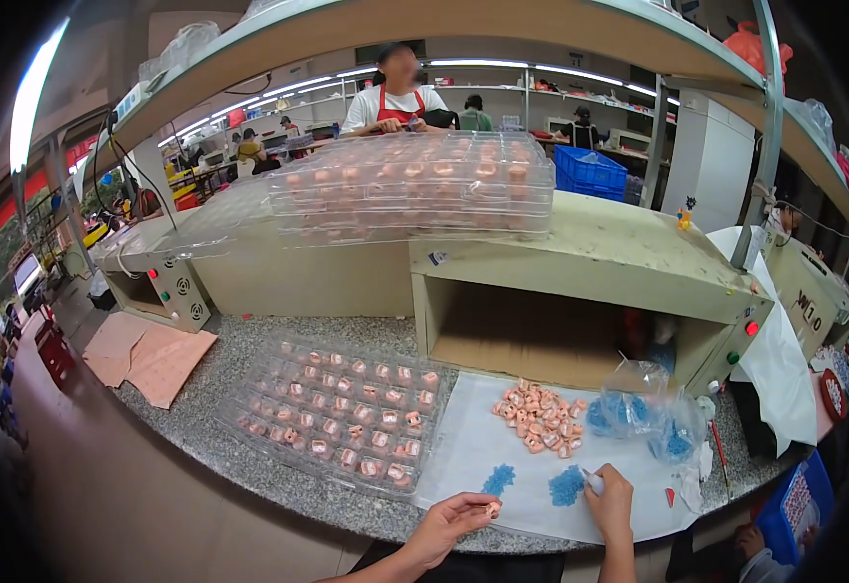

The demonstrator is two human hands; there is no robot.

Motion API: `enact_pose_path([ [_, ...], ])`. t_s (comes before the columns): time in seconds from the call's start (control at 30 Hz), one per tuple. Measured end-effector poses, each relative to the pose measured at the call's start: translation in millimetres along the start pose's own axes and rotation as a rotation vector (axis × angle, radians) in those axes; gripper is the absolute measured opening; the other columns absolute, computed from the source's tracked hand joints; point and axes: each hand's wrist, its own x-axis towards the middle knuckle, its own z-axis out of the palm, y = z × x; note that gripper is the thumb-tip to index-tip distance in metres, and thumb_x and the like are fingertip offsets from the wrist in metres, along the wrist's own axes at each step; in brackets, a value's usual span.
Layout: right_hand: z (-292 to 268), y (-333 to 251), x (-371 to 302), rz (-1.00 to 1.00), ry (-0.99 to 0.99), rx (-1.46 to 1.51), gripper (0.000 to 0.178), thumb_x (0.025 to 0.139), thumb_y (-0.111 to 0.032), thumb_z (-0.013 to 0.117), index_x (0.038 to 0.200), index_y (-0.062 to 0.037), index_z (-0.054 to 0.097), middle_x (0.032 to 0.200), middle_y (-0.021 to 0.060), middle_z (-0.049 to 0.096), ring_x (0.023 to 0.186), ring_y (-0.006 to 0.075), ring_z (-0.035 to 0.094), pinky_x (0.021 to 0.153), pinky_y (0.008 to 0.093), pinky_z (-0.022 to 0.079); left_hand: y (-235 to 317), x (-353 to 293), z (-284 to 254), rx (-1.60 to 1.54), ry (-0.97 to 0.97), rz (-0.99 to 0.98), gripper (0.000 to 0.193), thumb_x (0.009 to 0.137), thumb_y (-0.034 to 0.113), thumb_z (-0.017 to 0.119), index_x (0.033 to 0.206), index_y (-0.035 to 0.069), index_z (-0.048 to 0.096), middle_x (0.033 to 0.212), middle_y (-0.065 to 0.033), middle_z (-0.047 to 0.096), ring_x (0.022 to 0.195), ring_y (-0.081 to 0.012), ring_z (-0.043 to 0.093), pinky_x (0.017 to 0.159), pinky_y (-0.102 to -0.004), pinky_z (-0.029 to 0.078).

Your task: Assembling small pink plastic toy components by applying glue and placing them in a sorting tray.

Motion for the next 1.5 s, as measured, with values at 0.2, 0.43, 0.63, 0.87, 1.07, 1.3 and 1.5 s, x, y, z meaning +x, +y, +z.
enact_pose_path([
  [0.2, 9.4, 8.9, -28.0, -0.073, 0.213, 0.268, 0.015, 0.062, 0.002, 0.057, 0.069, -0.0023, 0.044, 0.067, 0.0102, 0.049, 0.06, 0.0243, 0.052, 0.051, 0.0306, 0.04, -2.0, -3.7, -5.9, -0.046, 0.014, -0.026, 0.025, 0.077, -0.001, 0.051, 0.102, -0.002, 0.048, 0.099, -0.0089, 0.052, 0.092, -0.0133, 0.05, 0.083, -0.0242, 0.04],
  [0.43, 9.2, -50.0, -71.8, 0.363, -0.075, 0.987, 0.012, 0.069, 0.0, 0.058, 0.08, 0.0019, 0.055, 0.073, 0.008, 0.054, 0.061, 0.0155, 0.051, 0.058, 0.0243, 0.041, -4.1, -26.2, -15.0, -0.072, 0.061, 0.0, 0.026, 0.078, 0.001, 0.051, 0.103, -0.002, 0.047, 0.099, -0.0076, 0.052, 0.093, -0.0124, 0.05, 0.083, -0.0231, 0.039],
  [0.63, 6.1, -69.9, -114.3, 0.483, -0.096, 1.082, 0.011, 0.069, 0.0, 0.056, 0.079, 0.0017, 0.052, 0.07, 0.0082, 0.053, 0.062, 0.0146, 0.05, 0.058, 0.0239, 0.041, -14.5, -39.6, -3.8, -0.03, -0.119, 0.016, 0.028, 0.079, 0.006, 0.052, 0.106, 0.001, 0.047, 0.1, -0.0041, 0.052, 0.093, -0.009, 0.049, 0.084, -0.0211, 0.037],
  [0.87, 7.8, -62.3, -118.3, 0.49, -0.066, 1.178, 0.016, 0.068, 0.002, 0.057, 0.082, 0.0016, 0.049, 0.074, 0.0108, 0.052, 0.063, 0.0165, 0.051, 0.059, 0.0258, 0.043, -13.2, -42.1, 6.9, -0.099, -0.138, -0.024, 0.027, 0.078, 0.006, 0.053, 0.104, 0.001, 0.048, 0.1, -0.0028, 0.052, 0.093, -0.0085, 0.048, 0.084, -0.021, 0.036],
  [1.07, 28.8, -84.1, -98.7, 0.491, -0.094, 1.547, 0.016, 0.066, 0.004, 0.054, 0.071, -0.005, 0.043, 0.065, 0.0073, 0.046, 0.057, 0.0152, 0.044, 0.052, 0.0247, 0.038, -3.1, -29.6, 4.7, -0.185, -0.098, -0.136, 0.025, 0.076, 0.0, 0.053, 0.101, 0.0, 0.049, 0.099, -0.0052, 0.053, 0.092, -0.0102, 0.05, 0.082, -0.024, 0.039],
  [1.3, 54.0, -76.6, -58.2, 0.446, -0.278, 1.847, 0.011, 0.067, 0.002, 0.056, 0.072, -0.0018, 0.046, 0.067, 0.0134, 0.05, 0.059, 0.018, 0.047, 0.057, 0.0282, 0.04, -4.7, 8.6, -5.1, -0.071, -0.097, -0.073, 0.026, 0.075, -0.003, 0.052, 0.101, -0.002, 0.048, 0.097, -0.0082, 0.053, 0.089, -0.012, 0.05, 0.081, -0.0241, 0.04],
  [1.5, 54.2, -69.0, -61.4, 0.457, -0.309, 1.874, 0.011, 0.067, 0.001, 0.057, 0.072, -0.0018, 0.048, 0.069, 0.0131, 0.051, 0.062, 0.0178, 0.049, 0.058, 0.0283, 0.04, -10.2, 5.7, 1.1, -0.024, -0.098, -0.046, 0.028, 0.073, -0.001, 0.055, 0.1, -0.002, 0.048, 0.096, -0.0106, 0.052, 0.089, -0.0143, 0.051, 0.08, -0.0255, 0.039],
])
